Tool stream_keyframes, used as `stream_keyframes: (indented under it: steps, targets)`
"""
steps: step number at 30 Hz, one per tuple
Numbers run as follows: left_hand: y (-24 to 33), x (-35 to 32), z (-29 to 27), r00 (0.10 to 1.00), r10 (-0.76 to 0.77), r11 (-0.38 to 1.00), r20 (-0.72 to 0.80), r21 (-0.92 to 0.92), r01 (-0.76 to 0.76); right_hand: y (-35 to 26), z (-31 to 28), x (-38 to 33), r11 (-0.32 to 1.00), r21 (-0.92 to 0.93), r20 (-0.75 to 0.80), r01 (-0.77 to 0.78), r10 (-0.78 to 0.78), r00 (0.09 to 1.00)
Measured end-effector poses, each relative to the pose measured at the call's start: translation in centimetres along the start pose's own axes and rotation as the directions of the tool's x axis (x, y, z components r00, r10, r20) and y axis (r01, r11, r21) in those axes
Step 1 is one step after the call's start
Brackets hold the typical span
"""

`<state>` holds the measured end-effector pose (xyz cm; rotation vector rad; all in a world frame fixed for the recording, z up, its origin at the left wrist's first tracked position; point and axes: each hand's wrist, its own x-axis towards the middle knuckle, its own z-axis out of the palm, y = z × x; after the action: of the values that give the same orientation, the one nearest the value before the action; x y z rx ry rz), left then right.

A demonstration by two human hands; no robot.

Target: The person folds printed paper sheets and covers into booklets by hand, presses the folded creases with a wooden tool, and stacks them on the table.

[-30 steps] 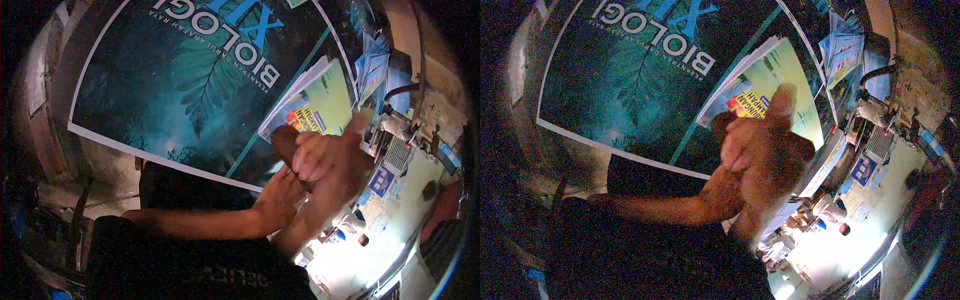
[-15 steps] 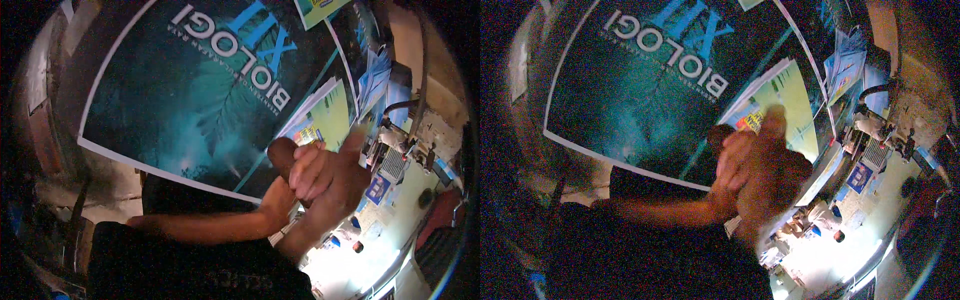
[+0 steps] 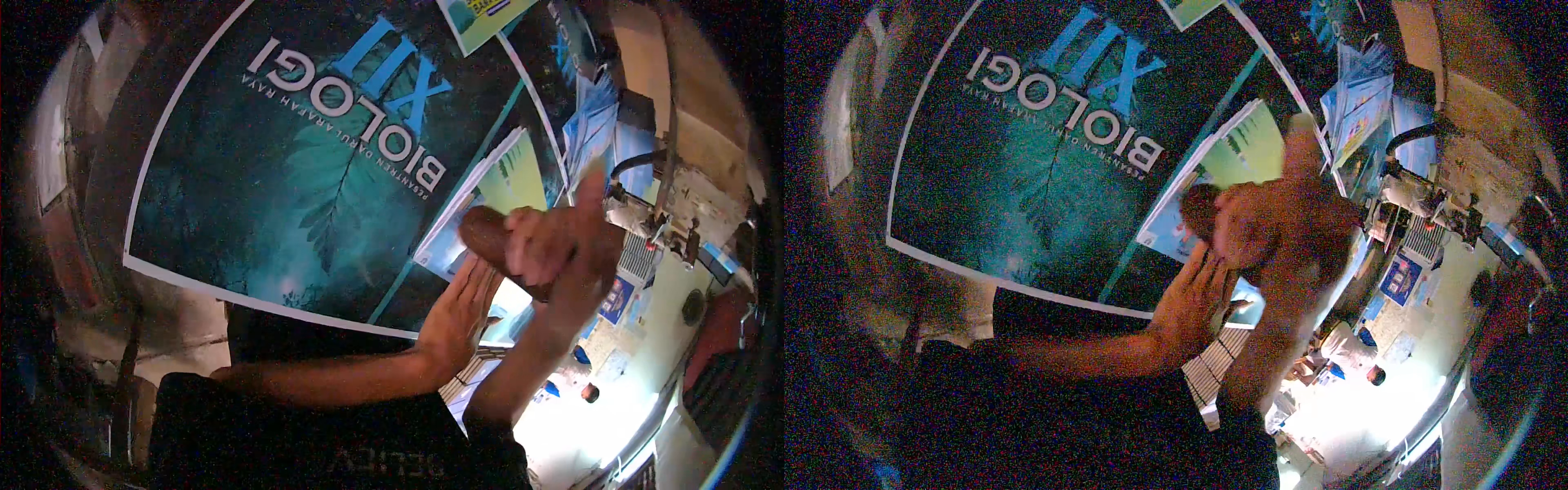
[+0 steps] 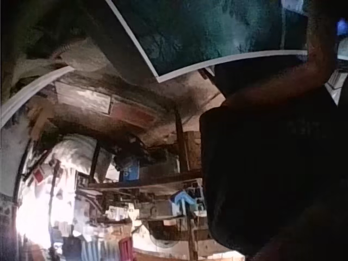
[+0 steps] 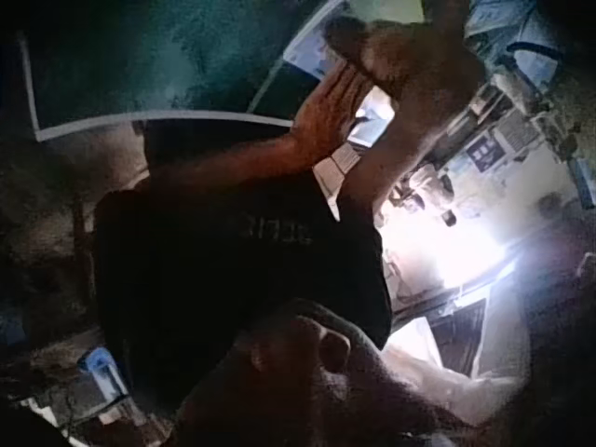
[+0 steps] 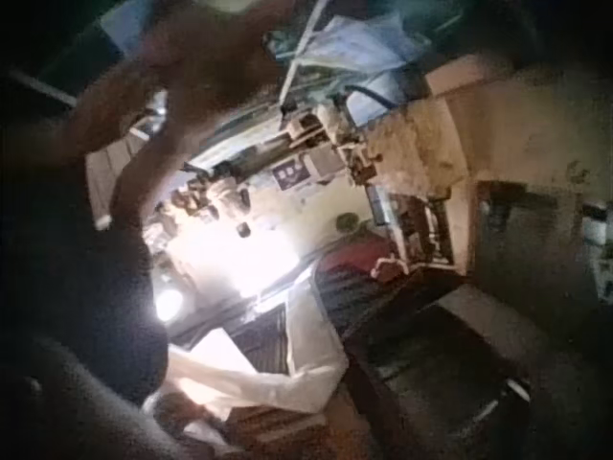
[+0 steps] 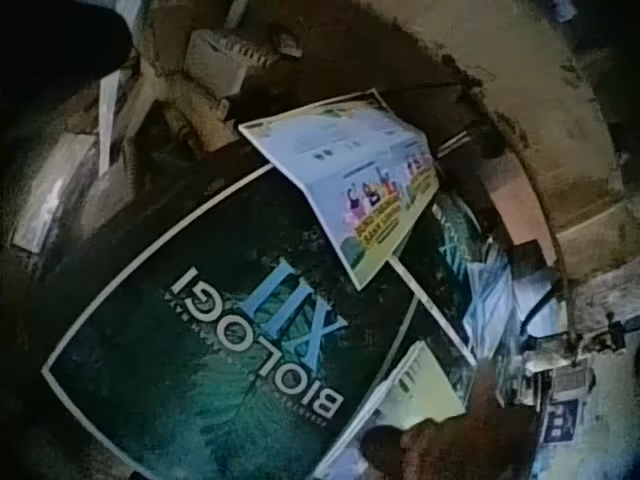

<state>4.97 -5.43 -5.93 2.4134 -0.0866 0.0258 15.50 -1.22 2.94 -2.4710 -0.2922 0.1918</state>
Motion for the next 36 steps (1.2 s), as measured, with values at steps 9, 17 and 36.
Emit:
stream_keyframes:
  steps: [9, 17, 36]
  targets:
    - [-0.2, 0.3, -2.2, 0.973, 0.018, 0.995, 0.23, 0.087, -0.039, -0.5, -0.4, 2.4, 0.956, 0.242, 0.112, -0.164, 0.14, 0.984]
    - [-5.7, 3.1, -2.7, 0.962, 0.268, 0.963, -0.05, -0.006, -0.269, 1.3, -1.2, 3.0, 0.93, 0.348, 0.055, 0.116, -0.144, 0.988]
    - [-3.8, 9.1, -2.6, 0.853, 0.514, 0.821, -0.092, 0.34, -0.459, 12.6, -5.2, -2.6, 0.89, 0.293, -0.555, 0.35, -0.14, 0.82]
